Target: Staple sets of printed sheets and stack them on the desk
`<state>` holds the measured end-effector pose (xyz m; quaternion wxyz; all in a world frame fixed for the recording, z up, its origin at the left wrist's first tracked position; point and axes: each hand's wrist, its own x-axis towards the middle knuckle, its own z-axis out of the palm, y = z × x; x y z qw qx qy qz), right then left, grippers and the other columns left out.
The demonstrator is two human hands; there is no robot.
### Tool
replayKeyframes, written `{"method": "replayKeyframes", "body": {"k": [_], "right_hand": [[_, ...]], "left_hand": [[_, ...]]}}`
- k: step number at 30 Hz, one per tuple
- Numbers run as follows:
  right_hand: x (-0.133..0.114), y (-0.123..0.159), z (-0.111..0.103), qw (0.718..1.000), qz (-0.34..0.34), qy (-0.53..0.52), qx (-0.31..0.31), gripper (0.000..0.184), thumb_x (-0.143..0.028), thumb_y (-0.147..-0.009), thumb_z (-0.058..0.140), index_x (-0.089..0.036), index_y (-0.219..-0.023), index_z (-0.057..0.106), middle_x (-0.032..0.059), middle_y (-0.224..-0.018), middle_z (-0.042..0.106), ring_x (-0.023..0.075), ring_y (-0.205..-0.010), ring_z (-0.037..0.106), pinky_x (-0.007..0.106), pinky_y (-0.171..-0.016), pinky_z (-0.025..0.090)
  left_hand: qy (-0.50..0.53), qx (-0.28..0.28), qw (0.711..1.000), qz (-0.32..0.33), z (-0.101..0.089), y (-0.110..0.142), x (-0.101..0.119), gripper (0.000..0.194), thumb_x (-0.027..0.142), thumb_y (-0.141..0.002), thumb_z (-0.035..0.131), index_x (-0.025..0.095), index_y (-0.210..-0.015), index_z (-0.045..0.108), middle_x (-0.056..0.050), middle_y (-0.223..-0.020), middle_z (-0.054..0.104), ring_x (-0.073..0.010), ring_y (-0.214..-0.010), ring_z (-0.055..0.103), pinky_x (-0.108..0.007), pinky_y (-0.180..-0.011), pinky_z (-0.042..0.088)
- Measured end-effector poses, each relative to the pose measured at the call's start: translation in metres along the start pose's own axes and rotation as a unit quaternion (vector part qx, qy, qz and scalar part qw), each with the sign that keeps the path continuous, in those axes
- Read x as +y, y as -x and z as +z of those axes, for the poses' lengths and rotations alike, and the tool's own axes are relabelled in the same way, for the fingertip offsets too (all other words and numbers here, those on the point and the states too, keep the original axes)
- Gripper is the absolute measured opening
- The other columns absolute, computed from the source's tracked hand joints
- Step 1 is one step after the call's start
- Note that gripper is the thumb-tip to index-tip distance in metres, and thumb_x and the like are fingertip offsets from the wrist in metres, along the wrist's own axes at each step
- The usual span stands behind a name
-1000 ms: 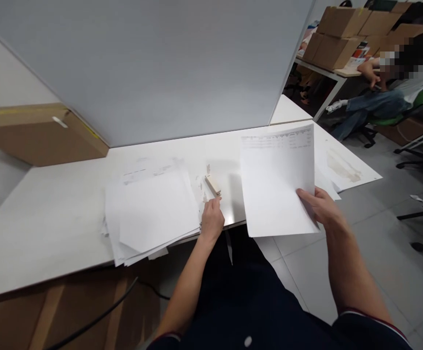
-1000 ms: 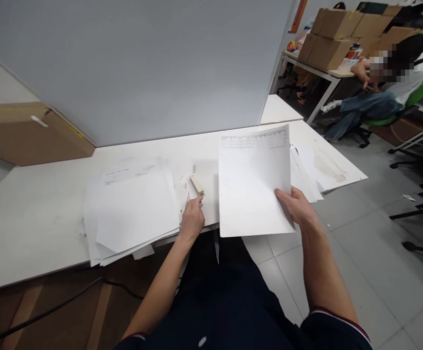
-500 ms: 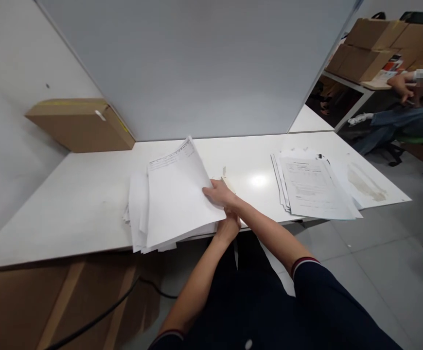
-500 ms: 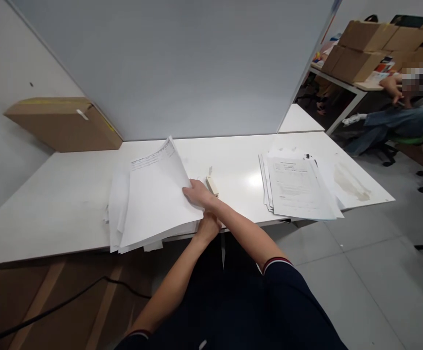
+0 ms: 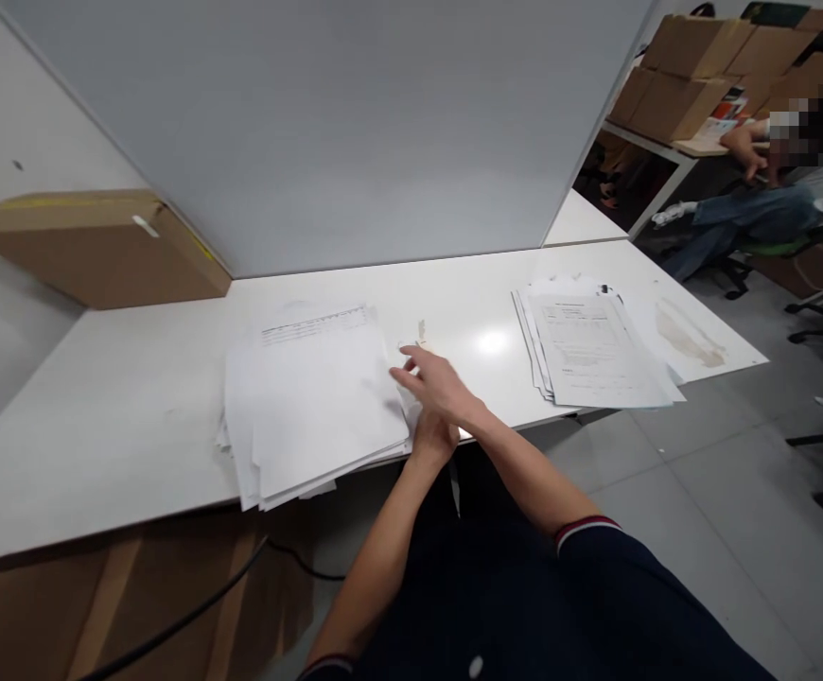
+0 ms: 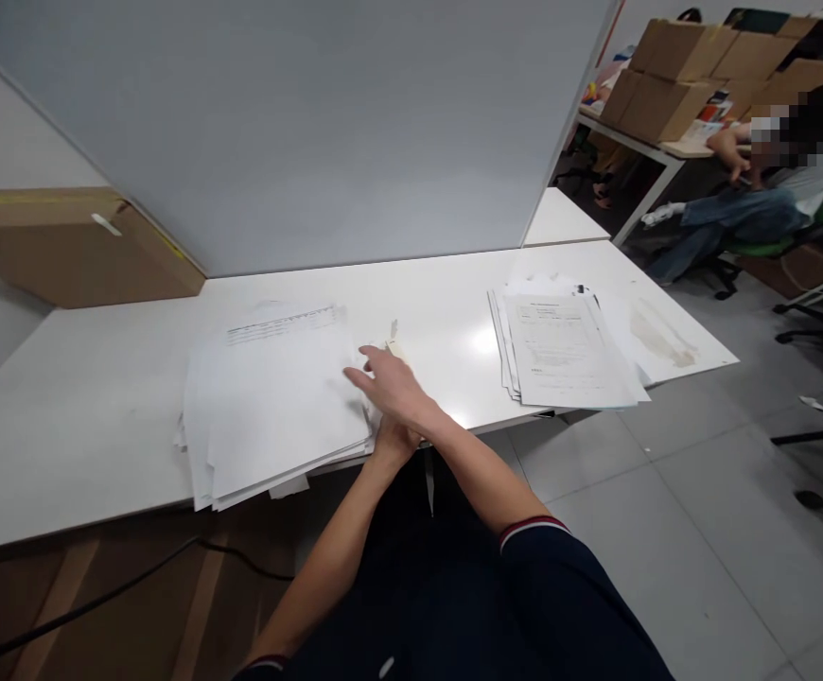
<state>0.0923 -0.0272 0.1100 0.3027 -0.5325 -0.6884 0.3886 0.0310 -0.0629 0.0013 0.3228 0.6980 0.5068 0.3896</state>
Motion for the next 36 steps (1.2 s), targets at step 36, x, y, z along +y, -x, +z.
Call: {"method": "replayKeyframes", "body": {"k": [36], "right_hand": [[0.08, 0.146, -0.059, 0.959, -0.087, 0.232, 0.137, 0.029, -0.023, -0.092, 0.038, -0.022, -0.104, 0.064, 0.01, -0.102, 0.068, 0.0237, -0.096, 0.061, 0.038, -0.085, 0.047]], "left_hand": [[0.448, -0.119, 0.832, -0.305, -0.01, 0.004, 0.041, 0.063, 0.057, -0.081, 0.051, 0.013, -0.127, 0.047, -0.016, -0.104, 0.068, -0.0228, -0.083, 0.068, -0.044, -0.081, 0.053]]}}
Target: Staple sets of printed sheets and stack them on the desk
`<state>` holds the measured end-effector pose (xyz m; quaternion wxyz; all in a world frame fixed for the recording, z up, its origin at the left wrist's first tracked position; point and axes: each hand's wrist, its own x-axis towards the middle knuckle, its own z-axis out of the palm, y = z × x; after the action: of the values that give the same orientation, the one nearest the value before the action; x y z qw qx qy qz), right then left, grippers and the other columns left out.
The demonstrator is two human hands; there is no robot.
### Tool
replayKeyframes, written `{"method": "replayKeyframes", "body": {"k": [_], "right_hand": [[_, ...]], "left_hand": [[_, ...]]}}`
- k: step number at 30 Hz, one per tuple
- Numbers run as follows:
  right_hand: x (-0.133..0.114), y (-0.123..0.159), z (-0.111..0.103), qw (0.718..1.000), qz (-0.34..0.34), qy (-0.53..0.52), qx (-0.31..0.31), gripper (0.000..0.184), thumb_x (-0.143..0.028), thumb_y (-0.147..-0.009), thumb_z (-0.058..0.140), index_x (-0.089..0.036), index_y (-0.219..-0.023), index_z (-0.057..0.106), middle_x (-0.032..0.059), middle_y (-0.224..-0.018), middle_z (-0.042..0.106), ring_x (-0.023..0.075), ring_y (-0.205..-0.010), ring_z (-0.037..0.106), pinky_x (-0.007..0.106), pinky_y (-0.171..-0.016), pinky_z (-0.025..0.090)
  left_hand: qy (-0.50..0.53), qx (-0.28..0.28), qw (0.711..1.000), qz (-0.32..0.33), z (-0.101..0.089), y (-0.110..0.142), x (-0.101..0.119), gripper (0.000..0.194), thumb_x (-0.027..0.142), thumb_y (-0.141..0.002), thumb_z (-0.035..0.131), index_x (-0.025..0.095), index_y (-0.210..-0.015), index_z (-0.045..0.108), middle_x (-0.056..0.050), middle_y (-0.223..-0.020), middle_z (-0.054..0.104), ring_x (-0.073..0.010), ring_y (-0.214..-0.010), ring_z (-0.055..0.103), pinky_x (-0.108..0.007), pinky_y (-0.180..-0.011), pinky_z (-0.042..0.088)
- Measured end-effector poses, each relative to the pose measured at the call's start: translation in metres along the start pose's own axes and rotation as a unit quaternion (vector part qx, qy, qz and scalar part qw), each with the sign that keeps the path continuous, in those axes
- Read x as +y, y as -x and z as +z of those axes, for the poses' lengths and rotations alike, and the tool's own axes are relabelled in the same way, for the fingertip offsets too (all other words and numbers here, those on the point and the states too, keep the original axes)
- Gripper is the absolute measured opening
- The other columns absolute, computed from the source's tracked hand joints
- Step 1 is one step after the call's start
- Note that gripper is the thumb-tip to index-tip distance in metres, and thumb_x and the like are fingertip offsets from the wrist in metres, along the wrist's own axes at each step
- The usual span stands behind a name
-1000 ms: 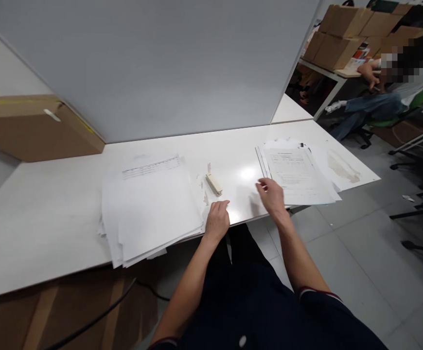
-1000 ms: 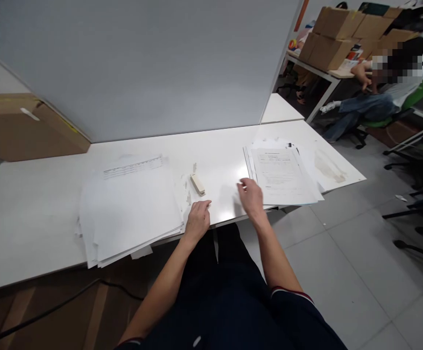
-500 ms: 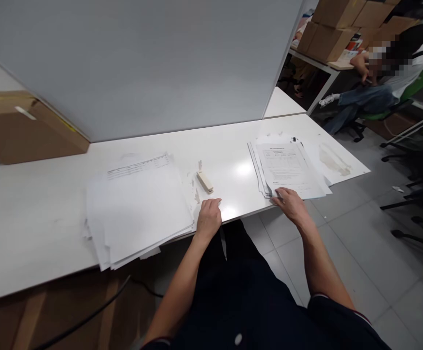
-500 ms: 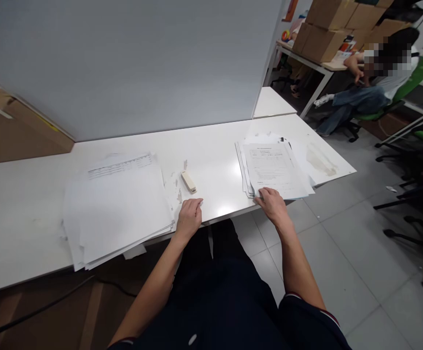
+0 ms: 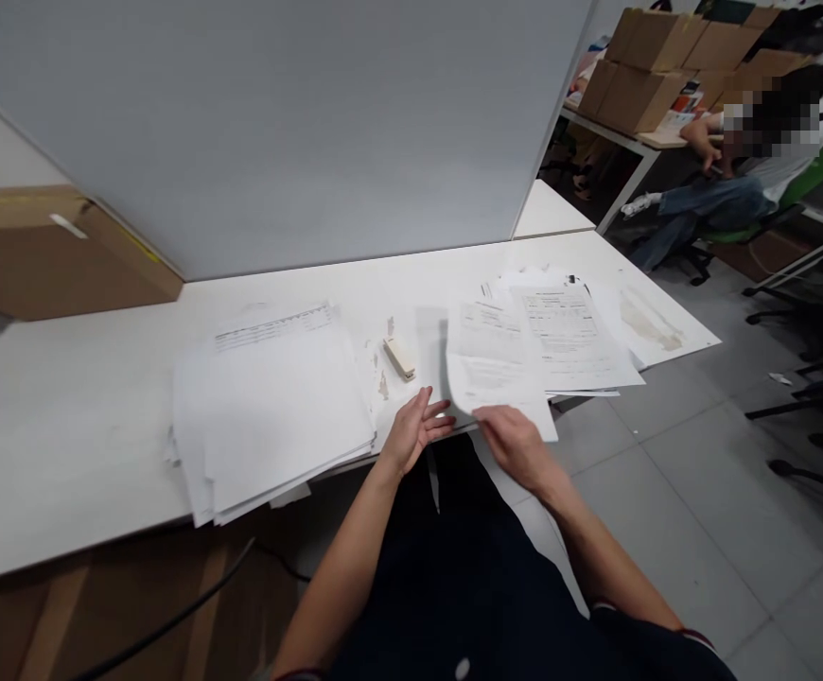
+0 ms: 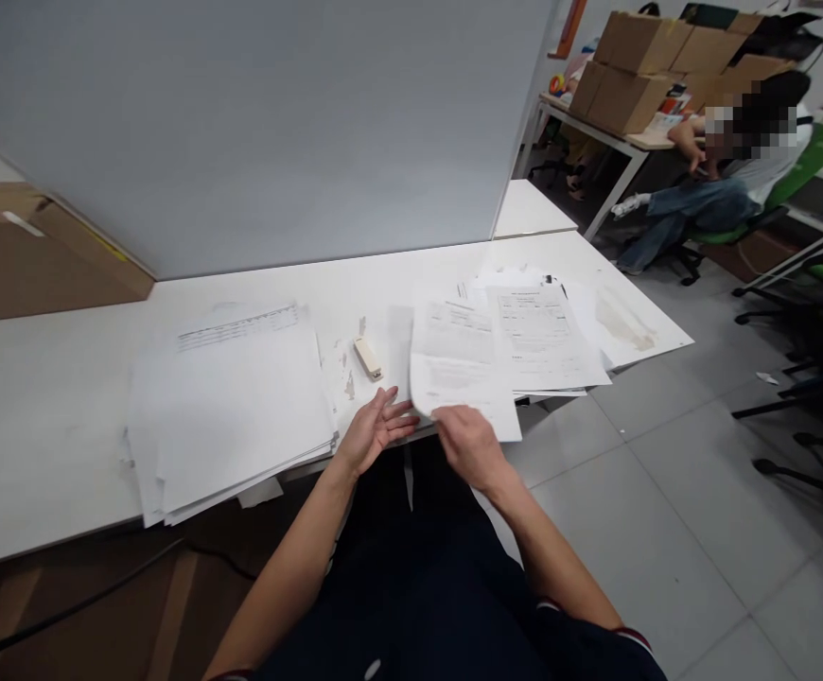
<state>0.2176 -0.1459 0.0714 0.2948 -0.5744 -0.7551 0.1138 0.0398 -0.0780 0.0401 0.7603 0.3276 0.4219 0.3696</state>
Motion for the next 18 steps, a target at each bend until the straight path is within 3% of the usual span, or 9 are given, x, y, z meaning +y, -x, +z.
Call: {"method": "replayKeyframes", "body": {"k": [3, 6, 9, 12, 15, 18], "right_hand": [[-0.028, 0.011, 0.008, 0.993, -0.066, -0.032, -0.089, 0.03, -0.02, -0.092, 0.038, -0.022, -0.106, 0.064, 0.0098, -0.101, 0.068, 0.0237, -0.094, 0.061, 0.039, -0.083, 0.048], [-0.033, 0.017, 0.0, 0.98, -0.061, -0.11, -0.152, 0.027, -0.026, -0.093, 0.041, -0.024, -0.105, 0.064, 0.0069, -0.106, 0.067, 0.0211, -0.098, 0.06, 0.037, -0.085, 0.049], [-0.012, 0.013, -0.016, 0.983, 0.051, -0.146, -0.096, 0.026, -0.035, -0.092, 0.044, -0.023, -0.1, 0.065, 0.0061, -0.106, 0.067, 0.0201, -0.098, 0.061, 0.034, -0.084, 0.049], [0.02, 0.008, -0.027, 0.975, 0.22, -0.032, -0.006, 0.031, -0.041, -0.091, 0.041, -0.02, -0.093, 0.065, 0.0092, -0.093, 0.068, 0.0234, -0.084, 0.063, 0.035, -0.073, 0.047], [0.045, 0.01, -0.026, 0.949, 0.313, 0.045, -0.02, 0.033, -0.045, -0.087, 0.044, -0.02, -0.085, 0.063, 0.0096, -0.084, 0.067, 0.0253, -0.077, 0.062, 0.034, -0.066, 0.044], [0.058, 0.017, -0.014, 0.938, 0.336, -0.076, -0.037, 0.034, -0.051, -0.084, 0.045, -0.021, -0.08, 0.061, 0.0046, -0.073, 0.065, 0.0213, -0.07, 0.061, 0.031, -0.064, 0.044]], "left_hand": [[0.052, -0.004, 0.999, 0.007, 0.001, -0.001, 0.005, 0.057, 0.05, -0.076, 0.062, 0.011, -0.116, 0.058, -0.016, -0.103, 0.069, -0.0265, -0.093, 0.066, -0.043, -0.087, 0.051], [0.034, 0.043, 0.997, 0.049, -0.003, -0.003, 0.004, 0.046, 0.034, -0.068, 0.072, 0.008, -0.105, 0.065, -0.016, -0.105, 0.069, -0.0286, -0.101, 0.063, -0.043, -0.093, 0.048], [0.018, 0.065, 0.997, 0.043, -0.005, -0.002, 0.0, 0.041, 0.032, -0.067, 0.073, 0.007, -0.1, 0.067, -0.016, -0.103, 0.07, -0.0289, -0.1, 0.064, -0.045, -0.094, 0.048], [0.017, 0.057, 0.998, 0.038, -0.007, 0.0, -0.002, 0.042, 0.032, -0.066, 0.074, 0.008, -0.099, 0.067, -0.015, -0.101, 0.07, -0.0281, -0.097, 0.066, -0.046, -0.093, 0.049], [0.01, 0.062, 0.998, 0.022, -0.008, 0.005, -0.002, 0.043, 0.035, -0.065, 0.076, 0.008, -0.097, 0.068, -0.014, -0.094, 0.072, -0.0281, -0.091, 0.067, -0.045, -0.089, 0.051], [-0.008, 0.06, 0.998, 0.016, -0.008, 0.01, 0.0, 0.043, 0.037, -0.063, 0.077, 0.007, -0.093, 0.069, -0.013, -0.088, 0.073, -0.0276, -0.084, 0.068, -0.044, -0.085, 0.052]]}}
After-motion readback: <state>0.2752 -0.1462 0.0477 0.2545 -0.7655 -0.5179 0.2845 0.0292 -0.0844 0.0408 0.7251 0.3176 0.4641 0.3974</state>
